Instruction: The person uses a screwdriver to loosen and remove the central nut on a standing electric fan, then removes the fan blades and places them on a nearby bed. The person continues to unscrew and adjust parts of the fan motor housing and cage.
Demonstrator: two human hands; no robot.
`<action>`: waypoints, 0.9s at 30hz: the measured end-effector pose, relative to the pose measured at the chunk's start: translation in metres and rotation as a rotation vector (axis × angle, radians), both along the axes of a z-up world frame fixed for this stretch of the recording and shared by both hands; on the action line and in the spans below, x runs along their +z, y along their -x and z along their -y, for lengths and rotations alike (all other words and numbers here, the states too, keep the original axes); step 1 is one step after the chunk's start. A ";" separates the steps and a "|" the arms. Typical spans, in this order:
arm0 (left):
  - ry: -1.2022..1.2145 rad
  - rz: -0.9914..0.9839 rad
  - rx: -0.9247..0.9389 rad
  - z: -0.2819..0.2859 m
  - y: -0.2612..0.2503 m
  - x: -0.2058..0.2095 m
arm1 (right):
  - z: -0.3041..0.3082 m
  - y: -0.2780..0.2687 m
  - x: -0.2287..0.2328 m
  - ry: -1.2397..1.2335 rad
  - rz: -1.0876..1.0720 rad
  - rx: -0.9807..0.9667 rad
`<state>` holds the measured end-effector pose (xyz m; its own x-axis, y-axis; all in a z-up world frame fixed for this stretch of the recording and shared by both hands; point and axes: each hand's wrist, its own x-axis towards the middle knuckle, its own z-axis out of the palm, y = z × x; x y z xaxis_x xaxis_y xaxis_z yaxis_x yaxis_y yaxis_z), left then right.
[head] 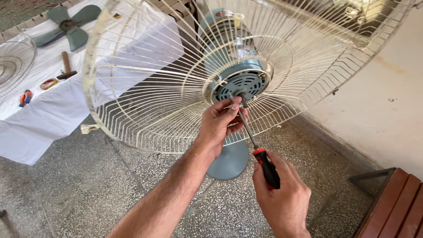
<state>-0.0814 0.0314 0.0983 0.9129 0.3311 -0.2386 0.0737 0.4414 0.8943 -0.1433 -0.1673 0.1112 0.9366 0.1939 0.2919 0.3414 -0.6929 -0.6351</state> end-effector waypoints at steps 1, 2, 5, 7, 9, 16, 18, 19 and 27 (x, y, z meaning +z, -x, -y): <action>0.002 0.007 0.004 -0.003 -0.001 0.001 | -0.006 0.002 0.003 -0.003 0.008 -0.008; 0.003 0.014 0.005 -0.006 -0.001 0.002 | -0.011 0.004 0.005 -0.006 0.016 -0.015; 0.017 0.028 0.000 -0.011 -0.003 0.003 | -0.022 0.010 0.009 0.003 0.101 -0.035; 0.039 0.031 -0.008 -0.014 -0.007 0.003 | -0.029 0.011 0.008 0.008 0.110 -0.044; 0.036 0.049 -0.016 -0.019 -0.010 0.003 | -0.033 0.009 0.005 0.008 0.051 -0.054; 0.062 0.036 -0.046 -0.027 -0.013 0.002 | -0.041 0.009 0.000 0.033 0.022 -0.071; 0.064 0.029 -0.051 -0.028 -0.011 0.001 | -0.044 0.011 0.001 0.048 0.014 -0.094; 0.066 0.025 -0.054 -0.029 -0.011 0.000 | -0.045 0.012 0.001 0.046 0.018 -0.093; 0.059 0.022 -0.093 -0.037 -0.012 -0.002 | -0.059 0.021 0.006 0.018 -0.050 -0.148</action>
<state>-0.0692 0.0681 0.0966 0.9443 0.2308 -0.2344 0.0969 0.4859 0.8686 -0.1638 -0.1086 0.1169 0.9686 0.0573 0.2420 0.2030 -0.7447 -0.6358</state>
